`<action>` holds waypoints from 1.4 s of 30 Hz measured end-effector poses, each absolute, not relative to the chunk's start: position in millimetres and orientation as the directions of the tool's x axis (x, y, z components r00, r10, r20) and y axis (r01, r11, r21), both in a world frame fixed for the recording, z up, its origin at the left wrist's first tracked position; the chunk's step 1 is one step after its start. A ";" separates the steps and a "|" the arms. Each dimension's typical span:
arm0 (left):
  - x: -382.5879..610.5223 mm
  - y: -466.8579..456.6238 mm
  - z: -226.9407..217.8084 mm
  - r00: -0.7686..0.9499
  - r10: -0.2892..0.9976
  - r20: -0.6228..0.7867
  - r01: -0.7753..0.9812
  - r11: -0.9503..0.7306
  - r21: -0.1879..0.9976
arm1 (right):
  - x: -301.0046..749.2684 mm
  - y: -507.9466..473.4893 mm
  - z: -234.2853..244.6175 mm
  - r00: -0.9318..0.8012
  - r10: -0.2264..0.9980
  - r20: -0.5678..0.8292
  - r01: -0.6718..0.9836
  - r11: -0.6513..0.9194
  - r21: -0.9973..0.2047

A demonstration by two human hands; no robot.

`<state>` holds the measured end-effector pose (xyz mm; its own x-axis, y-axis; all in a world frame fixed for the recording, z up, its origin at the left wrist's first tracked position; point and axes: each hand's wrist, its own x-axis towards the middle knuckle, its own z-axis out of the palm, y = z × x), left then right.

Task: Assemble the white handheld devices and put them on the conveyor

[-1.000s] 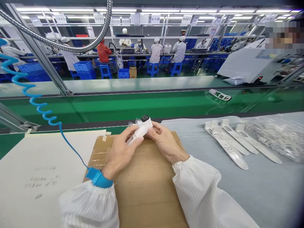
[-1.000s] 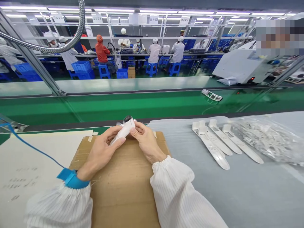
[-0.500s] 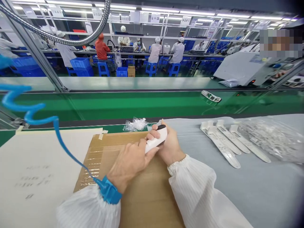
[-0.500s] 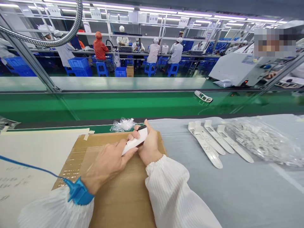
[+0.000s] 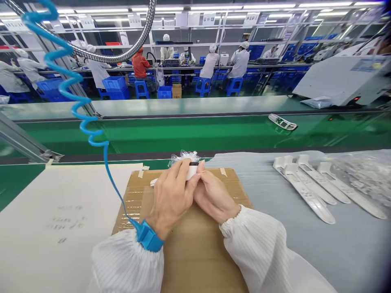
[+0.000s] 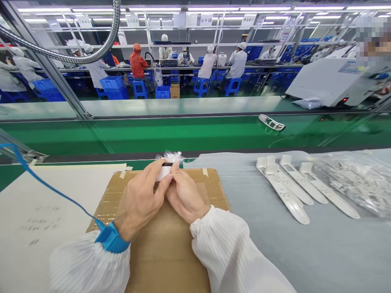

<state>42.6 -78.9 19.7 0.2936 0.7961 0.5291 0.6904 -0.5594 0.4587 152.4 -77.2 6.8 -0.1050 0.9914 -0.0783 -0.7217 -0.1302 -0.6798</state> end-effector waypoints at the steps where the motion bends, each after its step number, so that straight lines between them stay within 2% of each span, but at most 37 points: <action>1: 43.3 -79.7 20.7 0.294 0.795 0.530 0.699 -0.557 0.448 | 154.3 -76.6 7.1 -0.110 0.991 -0.076 -0.722 -0.132 -0.679; 6: 33.3 -73.5 15.5 0.359 0.791 0.496 0.683 -0.584 0.438 | 173.6 -73.4 10.9 -0.204 0.975 -0.090 -0.726 -0.212 -0.654; 11: 22.8 -65.3 7.6 0.446 0.732 0.514 0.673 -0.654 0.347 | 192.1 -69.6 16.3 -0.125 0.991 -0.052 -0.764 -0.129 -0.632; 13: 24.9 -68.1 11.3 0.424 0.760 0.493 0.678 -0.627 0.383 | 192.8 -67.9 16.1 -0.121 0.991 -0.049 -0.753 -0.124 -0.647; 14: 26.9 -70.2 14.2 0.394 0.794 0.464 0.674 -0.592 0.441 | 191.7 -67.2 15.3 -0.112 0.992 -0.052 -0.746 -0.119 -0.656; 16: 31.1 -73.4 20.1 0.296 0.901 0.316 0.634 -0.433 0.641 | 187.9 -66.2 12.7 -0.070 0.995 -0.076 -0.722 -0.103 -0.684; 18: 33.6 -73.4 25.0 0.200 0.980 0.017 0.500 -0.117 0.858 | 183.7 -66.2 10.3 -0.030 0.996 -0.085 -0.687 -0.083 -0.722; 20: 33.6 -70.7 28.6 0.181 0.947 -0.264 0.289 0.206 0.935 | 180.7 -67.4 9.0 -0.036 0.998 -0.047 -0.650 -0.059 -0.757; 22: 31.6 -67.5 31.4 0.230 0.897 -0.378 0.121 0.359 0.925 | 179.4 -69.1 8.7 -0.061 0.998 0.006 -0.622 -0.033 -0.783; 24: 28.8 -65.4 33.0 0.263 0.881 -0.392 0.057 0.392 0.918 | 179.5 -70.3 8.4 -0.066 0.997 0.032 -0.601 -0.014 -0.799; 30: 22.7 -63.3 29.6 0.378 0.852 -0.362 0.067 0.364 0.929 | 179.7 -69.6 4.9 -0.034 0.995 0.089 -0.553 0.056 -0.831; 35: 24.6 -64.3 30.7 0.450 0.822 -0.349 0.031 0.376 0.926 | 174.0 -72.5 1.3 -0.042 0.988 0.151 -0.376 0.124 -0.918; 38: 28.2 -68.0 35.2 0.429 0.853 -0.299 0.021 0.321 0.947 | 170.3 -74.7 0.1 0.023 0.981 0.191 -0.272 0.190 -0.943; 42: 29.6 -70.2 36.8 0.384 0.887 -0.257 0.044 0.261 0.964 | 168.2 -76.1 1.3 0.095 0.978 0.186 -0.225 0.203 -0.953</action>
<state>29.6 -70.2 36.8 0.3841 0.8867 -0.2574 0.0445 0.2607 0.9644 168.2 -76.1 1.3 0.0955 0.9779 0.1859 -0.2249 0.2031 -0.9530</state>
